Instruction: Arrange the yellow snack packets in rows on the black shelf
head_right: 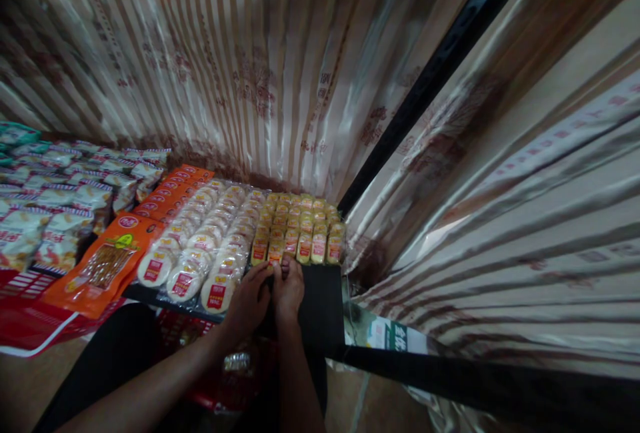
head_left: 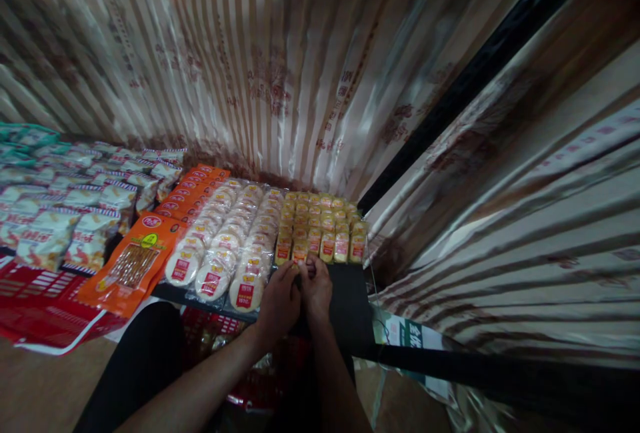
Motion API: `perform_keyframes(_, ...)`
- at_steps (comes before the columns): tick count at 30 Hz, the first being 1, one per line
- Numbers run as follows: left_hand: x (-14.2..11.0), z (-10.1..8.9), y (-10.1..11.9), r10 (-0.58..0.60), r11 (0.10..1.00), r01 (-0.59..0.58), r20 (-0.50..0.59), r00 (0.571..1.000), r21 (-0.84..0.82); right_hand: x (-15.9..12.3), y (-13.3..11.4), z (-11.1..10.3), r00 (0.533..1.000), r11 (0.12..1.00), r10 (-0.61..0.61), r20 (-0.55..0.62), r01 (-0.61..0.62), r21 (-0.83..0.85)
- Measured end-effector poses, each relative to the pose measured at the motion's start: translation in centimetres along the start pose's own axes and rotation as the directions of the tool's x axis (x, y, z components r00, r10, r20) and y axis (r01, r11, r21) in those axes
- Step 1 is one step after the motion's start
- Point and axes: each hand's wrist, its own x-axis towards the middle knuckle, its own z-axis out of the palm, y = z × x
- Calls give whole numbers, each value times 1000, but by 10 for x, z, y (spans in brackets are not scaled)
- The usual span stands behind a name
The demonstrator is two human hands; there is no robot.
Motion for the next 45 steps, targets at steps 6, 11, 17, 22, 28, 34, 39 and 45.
perform_keyframes(6, -1, 1, -2, 30, 1000, -30, -15, 999, 3, 0, 2, 3, 1000, 1000, -3, -30, 3, 18)
perform_keyframes(11, -1, 1, -4, 51, 999, -51, -29, 998, 11, 0, 0, 4, 999, 1000, -28, -37, 29, 8)
perform_keyframes(17, -1, 0, -4, 57, 998, -57, -17, 998, 10, 0, 1, 5, 997, 1000, -25, -67, 25, 0)
perform_keyframes(22, -1, 0, -5, 52, 999, -52, -8, 999, 9, -3, 3, 5, 999, 1000, -16, -50, 16, 13)
perform_keyframes(28, -3, 4, -8, 68, 997, -68, -17, 998, 32, -4, 5, 6, 999, 1000, 4, -43, -3, 20)
perform_keyframes(34, -7, 7, -8, 121, 992, -120, -32, 992, 49, -6, 5, 6, 997, 996, -17, -78, 24, 86)
perform_keyframes(39, -7, 8, -8, 115, 992, -115, -12, 993, 62, -8, 3, 5, 996, 993, -18, -86, 28, 115)
perform_keyframes(45, -9, 8, -7, 113, 993, -112, -15, 993, 40, -9, 5, 4, 996, 993, -36, -76, 45, 114)
